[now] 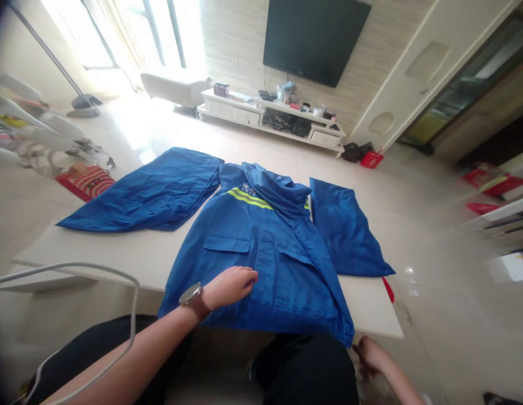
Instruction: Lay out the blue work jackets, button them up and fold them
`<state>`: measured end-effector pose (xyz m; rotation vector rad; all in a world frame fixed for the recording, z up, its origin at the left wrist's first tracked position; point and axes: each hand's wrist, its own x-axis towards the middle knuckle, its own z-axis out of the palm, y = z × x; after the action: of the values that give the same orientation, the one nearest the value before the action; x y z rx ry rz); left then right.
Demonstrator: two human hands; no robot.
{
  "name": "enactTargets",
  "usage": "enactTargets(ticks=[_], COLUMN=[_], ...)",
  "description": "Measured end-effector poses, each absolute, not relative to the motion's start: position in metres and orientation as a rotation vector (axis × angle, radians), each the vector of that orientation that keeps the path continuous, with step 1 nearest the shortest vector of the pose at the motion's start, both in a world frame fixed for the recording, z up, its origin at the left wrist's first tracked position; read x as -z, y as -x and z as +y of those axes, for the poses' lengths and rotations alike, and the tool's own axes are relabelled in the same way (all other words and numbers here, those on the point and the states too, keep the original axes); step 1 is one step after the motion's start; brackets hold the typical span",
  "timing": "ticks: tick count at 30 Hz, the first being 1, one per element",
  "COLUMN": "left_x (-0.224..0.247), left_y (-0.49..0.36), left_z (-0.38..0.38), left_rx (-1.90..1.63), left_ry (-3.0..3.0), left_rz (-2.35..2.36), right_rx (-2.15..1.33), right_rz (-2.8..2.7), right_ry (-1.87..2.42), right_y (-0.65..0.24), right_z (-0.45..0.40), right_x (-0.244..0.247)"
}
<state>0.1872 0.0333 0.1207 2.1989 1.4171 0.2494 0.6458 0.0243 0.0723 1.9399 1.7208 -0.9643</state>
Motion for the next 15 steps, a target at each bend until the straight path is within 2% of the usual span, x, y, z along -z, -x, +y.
enactTargets(ticks=[3, 7, 11, 15], left_x=[-0.122, -0.130, -0.137, -0.139], left_y=[-0.193, -0.190, -0.178, -0.168], left_z=[0.041, 0.047, 0.051, 0.053], left_rx=[-0.263, -0.343, -0.408, -0.478], left_ry=[-2.162, -2.113, -2.111, -2.095], left_rz=[1.402, 1.384, 1.464, 1.499], right_rx=[0.902, 0.695, 0.465, 0.415], right_rz=[1.605, 1.524, 2.170, 2.541], right_ry=[-1.869, -1.841, -1.617, -1.705], right_y=[-0.656, -0.605, -0.493, -0.365], right_z=[0.045, 0.091, 0.162, 0.247], right_x=[-0.095, -0.162, -0.214, -0.212])
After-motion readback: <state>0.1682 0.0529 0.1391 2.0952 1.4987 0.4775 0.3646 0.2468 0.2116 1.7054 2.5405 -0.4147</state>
